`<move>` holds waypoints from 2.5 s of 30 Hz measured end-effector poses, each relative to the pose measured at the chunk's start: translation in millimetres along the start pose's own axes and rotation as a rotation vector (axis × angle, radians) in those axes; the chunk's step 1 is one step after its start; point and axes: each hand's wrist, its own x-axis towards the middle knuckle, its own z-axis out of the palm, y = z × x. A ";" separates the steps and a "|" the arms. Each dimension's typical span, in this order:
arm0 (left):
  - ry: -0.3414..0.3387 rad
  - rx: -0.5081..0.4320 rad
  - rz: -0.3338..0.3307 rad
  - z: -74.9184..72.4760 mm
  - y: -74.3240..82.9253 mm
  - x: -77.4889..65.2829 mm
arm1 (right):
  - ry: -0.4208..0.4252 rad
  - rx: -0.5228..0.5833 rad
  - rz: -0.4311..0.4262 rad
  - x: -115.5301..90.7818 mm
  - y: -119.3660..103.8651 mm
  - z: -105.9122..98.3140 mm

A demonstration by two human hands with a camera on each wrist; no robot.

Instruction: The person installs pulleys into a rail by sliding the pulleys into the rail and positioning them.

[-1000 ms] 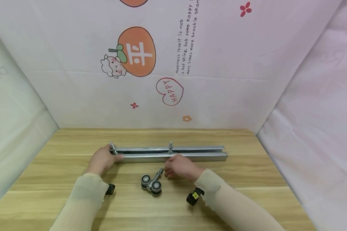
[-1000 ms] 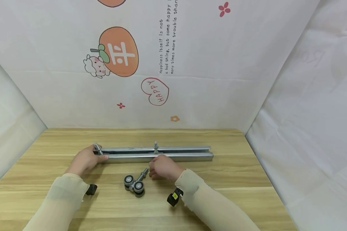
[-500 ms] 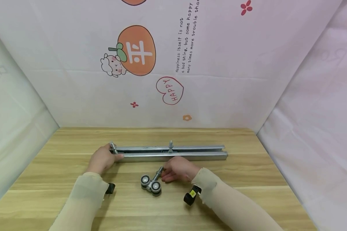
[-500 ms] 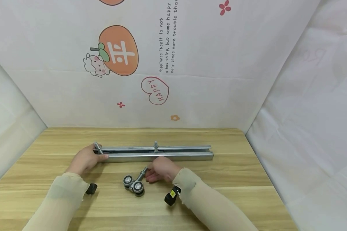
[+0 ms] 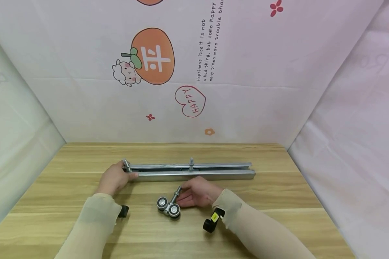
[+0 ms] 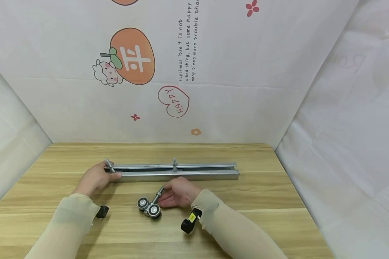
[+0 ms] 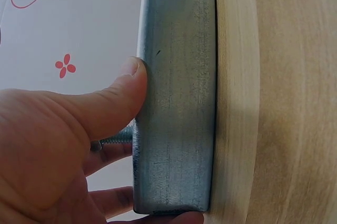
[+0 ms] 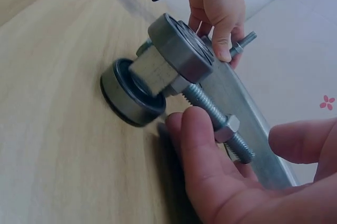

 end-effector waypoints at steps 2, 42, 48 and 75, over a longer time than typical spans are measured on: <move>-0.002 0.003 -0.002 0.3 -0.2 0.2 | 0.007 0.022 -0.003 1.2 1.4 0.7; -0.012 0.014 0.013 0.8 -1.2 0.3 | 0.078 -0.176 -0.197 4.4 -4.4 5.8; -0.010 0.008 0.014 1.1 -0.8 -0.2 | 0.100 -0.317 -0.245 -0.7 -10.3 9.5; -0.005 0.027 0.001 1.6 -0.3 0.1 | 0.128 -0.956 -0.442 -35.6 -21.2 26.0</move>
